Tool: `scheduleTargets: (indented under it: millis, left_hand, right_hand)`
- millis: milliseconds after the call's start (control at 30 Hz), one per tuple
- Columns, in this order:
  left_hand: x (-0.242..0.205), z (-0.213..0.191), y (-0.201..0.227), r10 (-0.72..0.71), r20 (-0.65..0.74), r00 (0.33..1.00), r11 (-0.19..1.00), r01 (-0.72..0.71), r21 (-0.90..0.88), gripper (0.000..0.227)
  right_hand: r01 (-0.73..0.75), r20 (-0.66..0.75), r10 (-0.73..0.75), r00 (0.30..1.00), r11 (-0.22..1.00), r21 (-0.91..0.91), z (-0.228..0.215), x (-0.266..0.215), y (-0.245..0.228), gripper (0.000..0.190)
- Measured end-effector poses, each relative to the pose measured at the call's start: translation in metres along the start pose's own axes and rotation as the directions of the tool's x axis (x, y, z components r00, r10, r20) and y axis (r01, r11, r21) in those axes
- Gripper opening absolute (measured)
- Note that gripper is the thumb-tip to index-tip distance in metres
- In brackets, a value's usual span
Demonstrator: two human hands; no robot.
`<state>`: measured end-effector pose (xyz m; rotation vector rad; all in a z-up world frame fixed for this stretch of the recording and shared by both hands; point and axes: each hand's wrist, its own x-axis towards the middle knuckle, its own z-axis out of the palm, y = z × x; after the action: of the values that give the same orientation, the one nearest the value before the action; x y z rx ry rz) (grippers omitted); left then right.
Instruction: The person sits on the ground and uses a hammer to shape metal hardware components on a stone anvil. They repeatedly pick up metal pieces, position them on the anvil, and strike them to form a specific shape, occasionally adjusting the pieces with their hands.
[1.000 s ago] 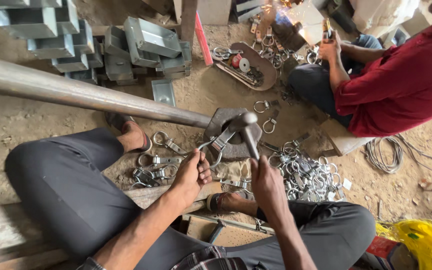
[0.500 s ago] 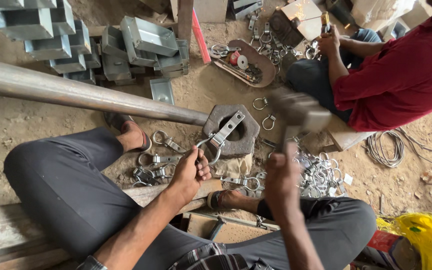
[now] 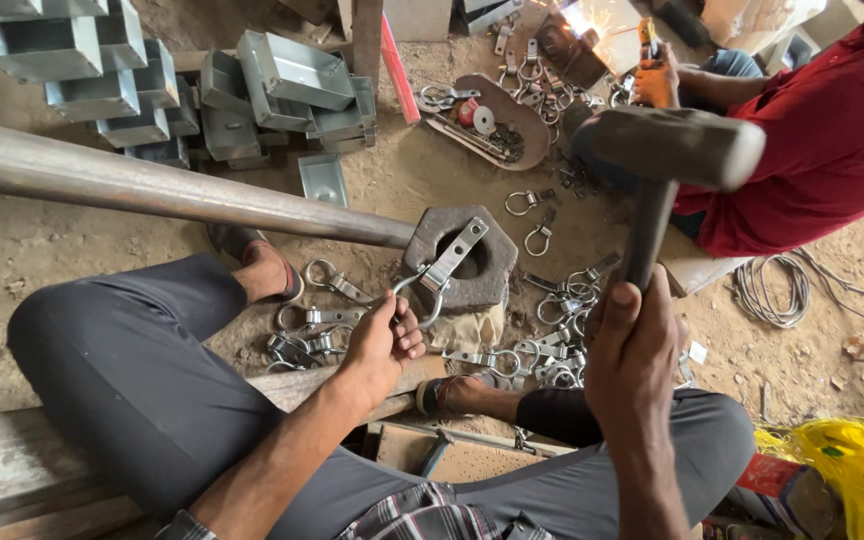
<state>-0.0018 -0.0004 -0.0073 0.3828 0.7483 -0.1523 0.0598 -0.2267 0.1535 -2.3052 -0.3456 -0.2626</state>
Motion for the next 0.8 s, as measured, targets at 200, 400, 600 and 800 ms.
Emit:
scheduleTargets:
  millis: [200, 400, 600, 800]
  left_hand:
    - [0.0, 0.001, 0.0, -0.003, 0.02, 1.0, 1.0, 0.003, -0.005, 0.037]
    - [-0.021, 0.009, 0.006, 0.158, 0.124, 0.98, 0.864, -0.198, 0.462, 0.033]
    - [-0.032, 0.01, 0.001, 0.292, 0.649, 0.703, -0.542, -0.438, 0.718, 0.016]
    - [-0.028, 0.003, 0.0, 0.248, 0.638, 0.729, -0.665, -0.351, 0.659, 0.019]
  right_hand:
    - [-0.003, 0.305, 0.009, 0.952, 1.0, -0.023, 0.078, -0.026, 0.047, 0.032]
    - [-0.235, 0.514, 0.252, 0.82, 0.967, -0.099, 0.07, -0.036, 0.055, 0.039]
    - [-0.203, 0.325, 0.224, 0.919, 0.974, -0.097, 0.013, -0.016, 0.002, 0.045]
    - [0.05, 0.028, -0.053, 0.998, 0.995, 0.09, -0.013, -0.009, -0.012, 0.044]
